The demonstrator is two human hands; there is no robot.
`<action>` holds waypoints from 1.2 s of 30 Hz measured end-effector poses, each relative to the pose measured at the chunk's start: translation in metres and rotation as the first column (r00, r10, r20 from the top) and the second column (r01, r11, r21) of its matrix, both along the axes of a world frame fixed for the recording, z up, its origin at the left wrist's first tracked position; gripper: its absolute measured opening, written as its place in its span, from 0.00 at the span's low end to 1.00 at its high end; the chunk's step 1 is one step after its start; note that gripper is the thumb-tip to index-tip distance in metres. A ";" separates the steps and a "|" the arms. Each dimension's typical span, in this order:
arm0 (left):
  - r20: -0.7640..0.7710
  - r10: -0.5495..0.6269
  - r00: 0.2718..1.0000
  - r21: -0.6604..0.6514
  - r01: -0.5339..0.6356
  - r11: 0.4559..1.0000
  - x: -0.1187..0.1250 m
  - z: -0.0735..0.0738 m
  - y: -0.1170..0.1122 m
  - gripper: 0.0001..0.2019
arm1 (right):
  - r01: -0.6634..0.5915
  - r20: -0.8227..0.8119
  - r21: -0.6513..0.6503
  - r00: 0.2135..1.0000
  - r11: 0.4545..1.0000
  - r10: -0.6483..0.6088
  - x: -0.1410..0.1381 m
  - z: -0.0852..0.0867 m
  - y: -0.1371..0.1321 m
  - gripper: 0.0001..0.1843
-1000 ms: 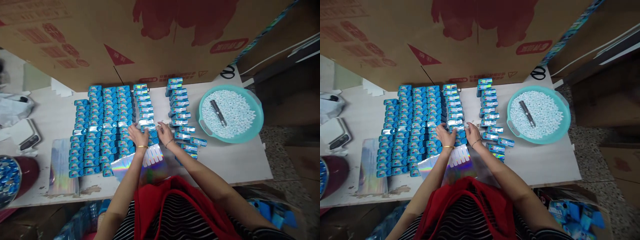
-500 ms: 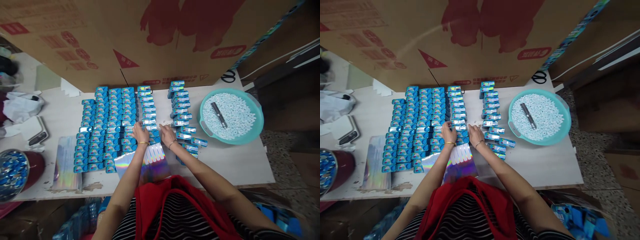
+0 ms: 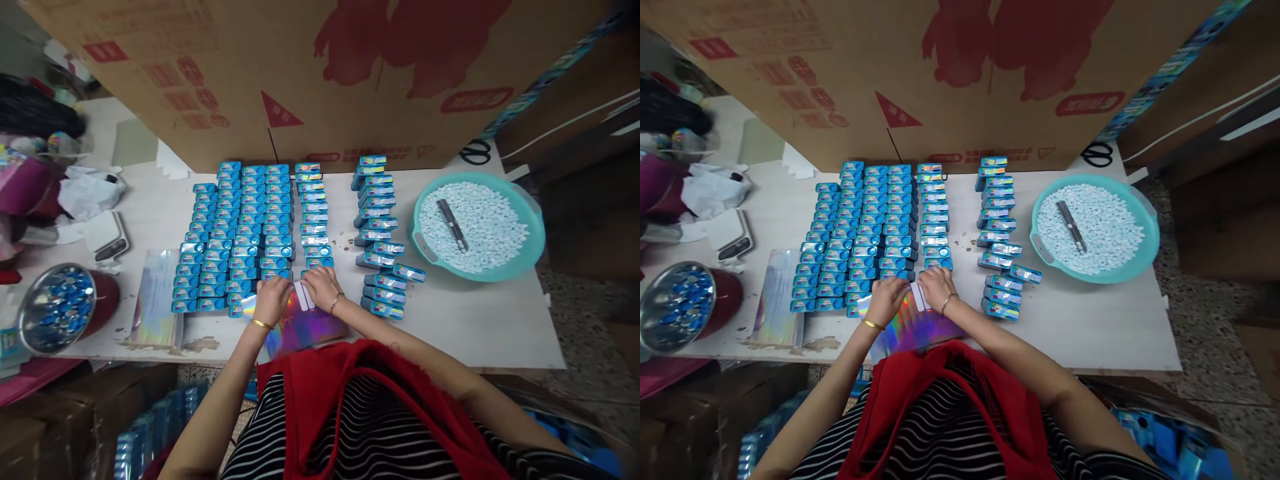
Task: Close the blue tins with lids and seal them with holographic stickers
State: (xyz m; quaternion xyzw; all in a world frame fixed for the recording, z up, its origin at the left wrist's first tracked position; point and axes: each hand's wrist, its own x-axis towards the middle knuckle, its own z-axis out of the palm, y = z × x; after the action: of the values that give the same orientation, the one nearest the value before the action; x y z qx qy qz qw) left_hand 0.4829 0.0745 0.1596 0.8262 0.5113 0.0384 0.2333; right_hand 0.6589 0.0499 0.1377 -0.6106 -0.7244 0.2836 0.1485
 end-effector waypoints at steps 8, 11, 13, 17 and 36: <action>-0.046 -0.127 0.991 0.203 0.134 0.970 0.004 -0.009 -0.028 0.14 | 0.107 0.021 -0.037 0.994 0.994 -0.107 0.003 -0.005 -0.005 0.11; -0.044 -0.162 0.986 0.213 0.168 0.963 0.000 -0.009 -0.056 0.13 | 0.130 0.017 -0.016 0.991 0.991 -0.130 0.003 -0.010 -0.009 0.12; 0.004 -0.186 0.983 0.173 0.182 0.968 -0.001 -0.003 -0.077 0.10 | 0.129 0.021 -0.005 0.992 0.992 -0.128 0.003 -0.013 -0.010 0.12; 0.259 -0.023 0.966 0.042 0.012 0.999 0.004 0.027 -0.096 0.06 | 0.138 -0.033 0.053 0.990 0.989 -0.136 0.007 -0.014 -0.015 0.12; 0.577 0.660 0.481 -0.392 -0.547 0.740 0.082 -0.023 0.021 0.05 | 0.491 -0.411 -0.005 0.793 0.871 -0.450 0.053 -0.009 0.004 0.15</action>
State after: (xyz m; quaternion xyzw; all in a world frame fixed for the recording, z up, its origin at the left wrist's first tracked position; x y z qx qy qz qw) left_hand 0.5651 0.0954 0.1368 0.4959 0.6461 0.3800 0.4384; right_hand 0.7122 0.0538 0.1288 -0.6920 -0.5171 0.3188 0.3900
